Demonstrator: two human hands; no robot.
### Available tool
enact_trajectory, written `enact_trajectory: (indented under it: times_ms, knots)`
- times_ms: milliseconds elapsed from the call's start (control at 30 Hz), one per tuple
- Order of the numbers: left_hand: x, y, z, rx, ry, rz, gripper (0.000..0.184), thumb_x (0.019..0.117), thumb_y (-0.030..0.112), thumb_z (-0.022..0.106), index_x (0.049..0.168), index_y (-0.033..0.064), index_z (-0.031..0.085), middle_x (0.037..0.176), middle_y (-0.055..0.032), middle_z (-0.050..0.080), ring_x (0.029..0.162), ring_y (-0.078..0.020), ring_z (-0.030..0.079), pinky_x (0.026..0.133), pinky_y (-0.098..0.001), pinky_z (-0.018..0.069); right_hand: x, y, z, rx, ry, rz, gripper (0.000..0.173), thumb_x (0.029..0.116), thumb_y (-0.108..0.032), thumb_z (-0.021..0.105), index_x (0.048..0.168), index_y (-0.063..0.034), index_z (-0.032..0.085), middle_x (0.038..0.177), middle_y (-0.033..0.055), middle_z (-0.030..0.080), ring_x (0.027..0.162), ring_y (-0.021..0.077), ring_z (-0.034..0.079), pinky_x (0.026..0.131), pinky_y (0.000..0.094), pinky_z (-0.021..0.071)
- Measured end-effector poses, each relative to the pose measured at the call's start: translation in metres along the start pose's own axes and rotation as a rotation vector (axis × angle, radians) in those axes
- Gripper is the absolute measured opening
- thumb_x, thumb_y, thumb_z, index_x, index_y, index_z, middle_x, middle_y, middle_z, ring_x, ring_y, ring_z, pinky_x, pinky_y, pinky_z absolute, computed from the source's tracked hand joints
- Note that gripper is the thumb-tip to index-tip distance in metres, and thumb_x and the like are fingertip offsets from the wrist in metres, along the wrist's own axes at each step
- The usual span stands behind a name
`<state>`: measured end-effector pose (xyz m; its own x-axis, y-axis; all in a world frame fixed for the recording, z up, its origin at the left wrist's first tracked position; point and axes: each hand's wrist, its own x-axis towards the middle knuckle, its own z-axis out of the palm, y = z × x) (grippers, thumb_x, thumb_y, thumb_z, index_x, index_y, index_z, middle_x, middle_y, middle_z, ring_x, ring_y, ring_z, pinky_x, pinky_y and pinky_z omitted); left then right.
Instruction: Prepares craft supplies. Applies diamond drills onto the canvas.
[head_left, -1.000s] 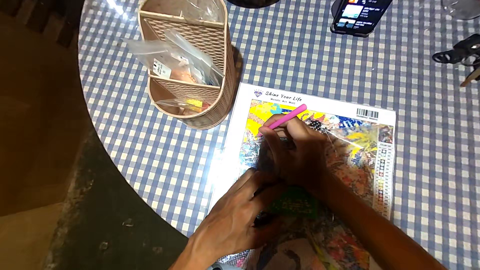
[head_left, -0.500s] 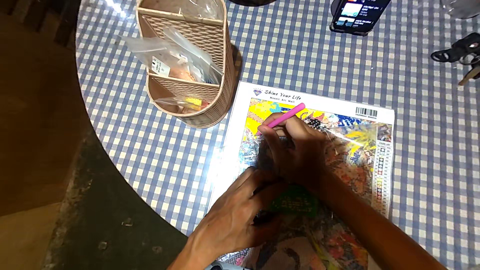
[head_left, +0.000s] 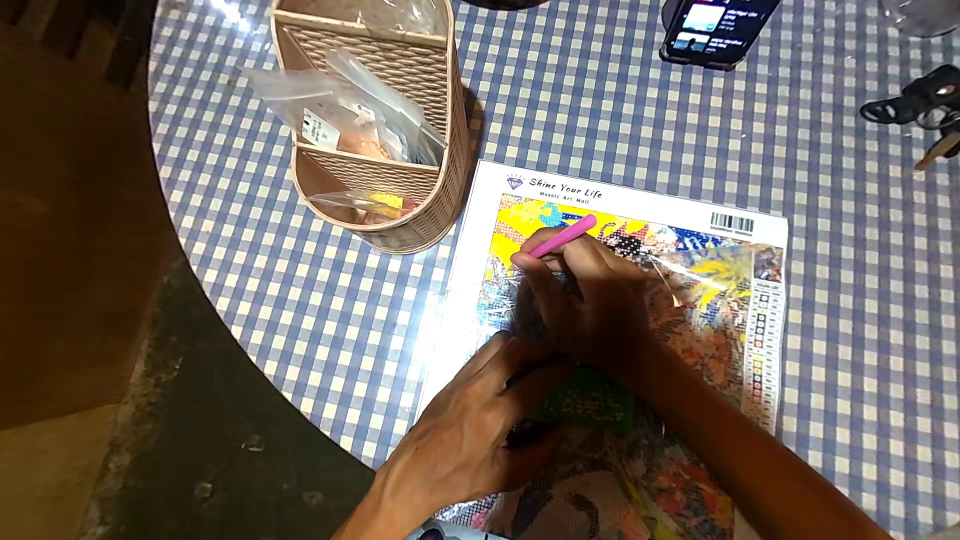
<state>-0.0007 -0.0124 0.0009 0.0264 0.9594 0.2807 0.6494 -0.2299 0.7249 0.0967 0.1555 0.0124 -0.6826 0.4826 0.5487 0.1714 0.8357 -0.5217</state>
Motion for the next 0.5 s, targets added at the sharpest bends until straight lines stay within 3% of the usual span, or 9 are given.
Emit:
enact_trajectory:
  times_ms: [167, 333, 500]
  knots:
    - [-0.0002, 0.0005, -0.0002, 0.001, -0.002, -0.009, 0.045, 0.0921, 0.036, 0.071, 0.129, 0.0113, 0.069, 0.124, -0.0094, 0.065, 0.116, -0.0142, 0.057, 0.099, -0.0233, 0.0465, 0.0001, -0.0004, -0.0006, 0.020, 0.009, 0.023, 0.023, 0.1032, -0.020, 0.060, 0.097, -0.0005, 0.070, 0.085, 0.0084, 0.070, 0.071, 0.0099, 0.066, 0.060, 0.0215, 0.0534]
    - [0.0002, 0.0007, -0.0003, -0.004, 0.006, -0.012, 0.045, 0.0919, 0.036, 0.072, 0.130, 0.0123, 0.069, 0.123, -0.0087, 0.065, 0.115, -0.0134, 0.058, 0.098, -0.0228, 0.0475, 0.0051, 0.0023, -0.0001, 0.252, 0.153, 0.161, 0.013, 0.0990, -0.009, 0.066, 0.101, 0.0035, 0.066, 0.089, 0.0079, 0.072, 0.079, 0.0080, 0.072, 0.069, 0.0217, 0.0617]
    - [0.0001, 0.0013, -0.0002, -0.005, 0.001, -0.011, 0.045, 0.0918, 0.036, 0.072, 0.130, 0.0128, 0.068, 0.122, -0.0080, 0.065, 0.114, -0.0131, 0.057, 0.097, -0.0220, 0.0470, 0.0071, 0.0011, -0.0022, 0.418, 0.202, 0.261, 0.012, 0.0994, -0.005, 0.066, 0.106, 0.0023, 0.060, 0.091, 0.0076, 0.073, 0.077, 0.0127, 0.075, 0.065, 0.0256, 0.0651]
